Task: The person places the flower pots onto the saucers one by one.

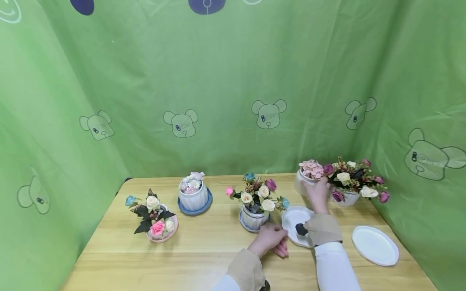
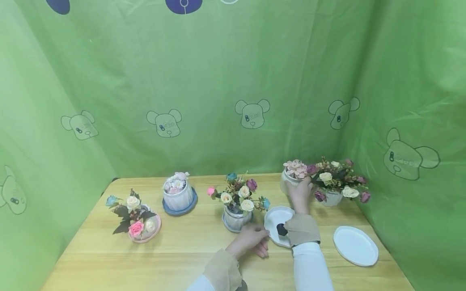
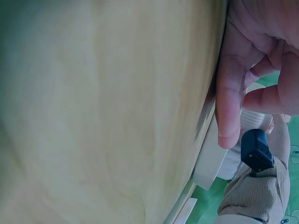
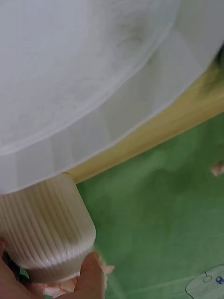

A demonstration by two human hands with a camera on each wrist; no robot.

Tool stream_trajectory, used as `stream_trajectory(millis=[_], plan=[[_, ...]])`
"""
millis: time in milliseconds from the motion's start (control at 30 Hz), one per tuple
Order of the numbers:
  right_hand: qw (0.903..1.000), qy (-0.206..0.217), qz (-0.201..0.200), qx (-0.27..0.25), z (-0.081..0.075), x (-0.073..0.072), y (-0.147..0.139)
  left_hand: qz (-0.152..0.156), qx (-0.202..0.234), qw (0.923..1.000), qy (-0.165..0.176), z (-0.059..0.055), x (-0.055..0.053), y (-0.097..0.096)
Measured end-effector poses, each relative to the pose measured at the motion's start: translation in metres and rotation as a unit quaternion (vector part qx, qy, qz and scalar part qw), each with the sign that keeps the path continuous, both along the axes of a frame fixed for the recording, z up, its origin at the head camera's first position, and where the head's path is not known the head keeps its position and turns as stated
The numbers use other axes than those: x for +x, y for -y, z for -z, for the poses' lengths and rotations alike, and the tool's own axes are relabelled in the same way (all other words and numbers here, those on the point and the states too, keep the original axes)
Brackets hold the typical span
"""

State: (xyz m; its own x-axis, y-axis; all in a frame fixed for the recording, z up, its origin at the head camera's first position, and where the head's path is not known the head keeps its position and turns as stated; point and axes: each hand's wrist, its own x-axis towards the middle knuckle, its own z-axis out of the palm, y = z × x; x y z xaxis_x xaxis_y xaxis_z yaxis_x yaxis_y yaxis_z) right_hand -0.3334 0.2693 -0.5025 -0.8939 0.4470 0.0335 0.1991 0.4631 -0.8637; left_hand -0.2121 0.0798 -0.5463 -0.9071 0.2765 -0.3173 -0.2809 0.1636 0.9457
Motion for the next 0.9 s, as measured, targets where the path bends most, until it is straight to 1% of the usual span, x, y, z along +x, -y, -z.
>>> stream_trajectory(millis=[100,200,267,400,567,733,900], plan=[[0.9999,0.006,0.009,0.006,0.003,-0.005,-0.001,-0.001,-0.004,1.0,-0.001,0.001,0.0,-0.001],[0.9998,0.001,0.017,0.004,0.006,-0.009,-0.002,-0.001,-0.004,1.0,0.002,0.002,-0.001,-0.001],[0.9997,-0.01,0.022,-0.004,0.008,-0.012,-0.001,-0.002,-0.002,1.0,0.003,0.003,-0.001,-0.002],[0.9991,-0.018,0.029,-0.025,0.012,-0.016,0.0,-0.002,-0.002,1.0,0.004,0.003,-0.001,-0.003],[0.9971,-0.024,0.057,-0.043,0.016,-0.023,0.0,-0.004,0.006,1.0,0.003,0.003,-0.001,-0.002],[0.9936,-0.037,0.087,-0.062,0.016,-0.027,0.003,-0.005,0.015,0.9999,0.004,0.002,-0.001,-0.002],[0.9911,-0.05,0.1,-0.073,0.021,-0.03,0.005,-0.003,0.0,1.0,0.001,0.002,-0.002,-0.001]])
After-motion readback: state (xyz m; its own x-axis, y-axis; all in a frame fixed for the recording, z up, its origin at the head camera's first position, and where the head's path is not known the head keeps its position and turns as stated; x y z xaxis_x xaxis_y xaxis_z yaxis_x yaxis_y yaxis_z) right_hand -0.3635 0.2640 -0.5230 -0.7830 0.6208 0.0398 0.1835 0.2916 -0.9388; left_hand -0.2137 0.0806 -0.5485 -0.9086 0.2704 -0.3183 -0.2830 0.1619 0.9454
